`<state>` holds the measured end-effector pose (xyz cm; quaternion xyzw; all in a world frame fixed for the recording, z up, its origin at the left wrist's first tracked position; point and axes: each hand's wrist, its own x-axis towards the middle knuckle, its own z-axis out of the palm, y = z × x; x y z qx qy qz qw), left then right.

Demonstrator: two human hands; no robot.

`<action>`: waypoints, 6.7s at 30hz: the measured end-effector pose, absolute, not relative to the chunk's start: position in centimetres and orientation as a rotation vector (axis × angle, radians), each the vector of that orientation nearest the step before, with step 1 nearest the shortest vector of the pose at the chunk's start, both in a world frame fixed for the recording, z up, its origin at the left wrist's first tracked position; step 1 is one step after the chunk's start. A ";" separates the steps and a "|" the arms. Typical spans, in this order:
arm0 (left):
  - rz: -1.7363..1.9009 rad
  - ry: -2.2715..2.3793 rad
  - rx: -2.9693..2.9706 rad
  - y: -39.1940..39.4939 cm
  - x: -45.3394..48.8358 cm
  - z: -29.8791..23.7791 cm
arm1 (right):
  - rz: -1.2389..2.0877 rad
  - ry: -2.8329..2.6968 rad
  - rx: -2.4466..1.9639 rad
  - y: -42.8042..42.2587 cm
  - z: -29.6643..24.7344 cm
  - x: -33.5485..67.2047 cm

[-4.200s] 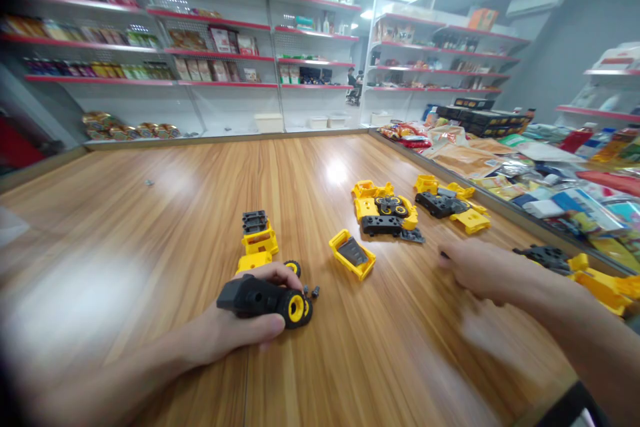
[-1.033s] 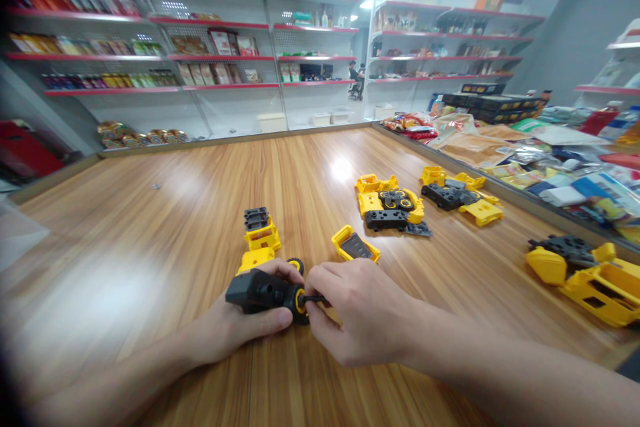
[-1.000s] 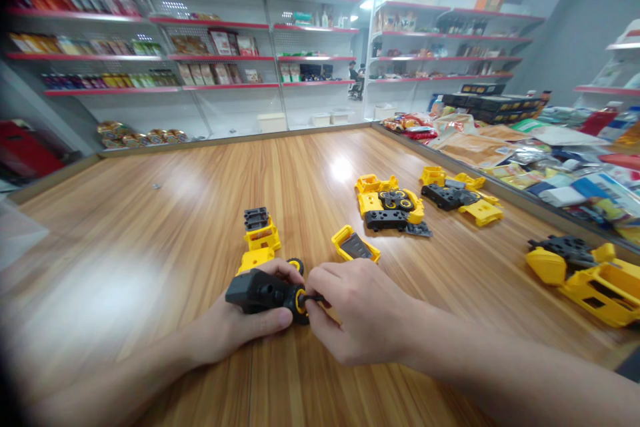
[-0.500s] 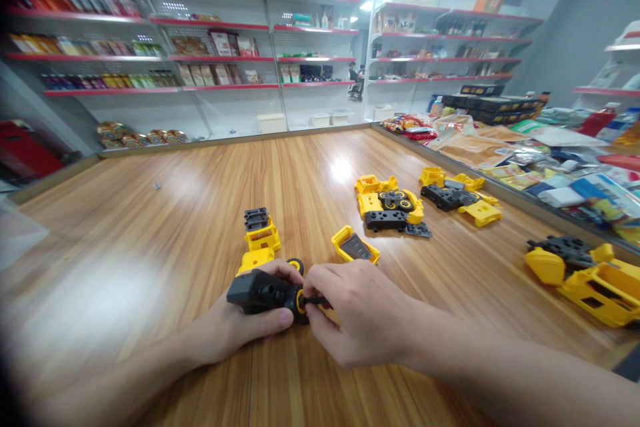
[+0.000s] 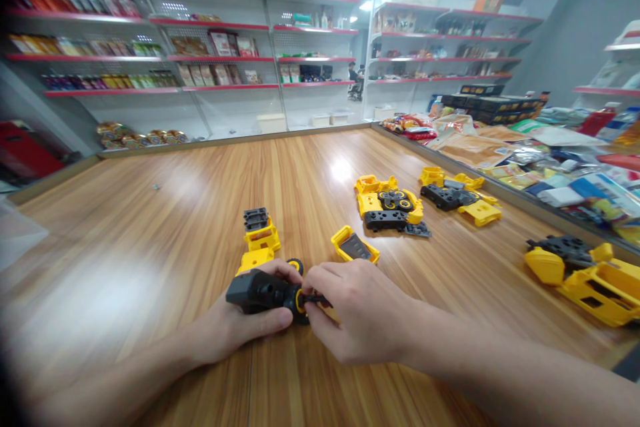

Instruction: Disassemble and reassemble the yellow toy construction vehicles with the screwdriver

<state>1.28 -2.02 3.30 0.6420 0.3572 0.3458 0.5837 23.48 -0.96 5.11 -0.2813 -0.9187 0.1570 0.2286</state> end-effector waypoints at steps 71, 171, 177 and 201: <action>0.798 0.866 1.552 -2.1 1.3 3.5 | 0.431 -2.544 -0.777 -0.8 5.3 23.7; 0.813 0.800 1.543 -2.1 1.1 3.0 | 0.577 -2.558 -0.934 -1.2 5.6 23.3; 0.798 0.797 1.589 -2.1 0.9 2.8 | 0.642 -2.538 -0.943 -1.3 5.7 23.3; 0.805 0.773 1.611 -2.1 0.9 3.0 | 0.706 -2.497 -0.917 -1.3 5.5 23.2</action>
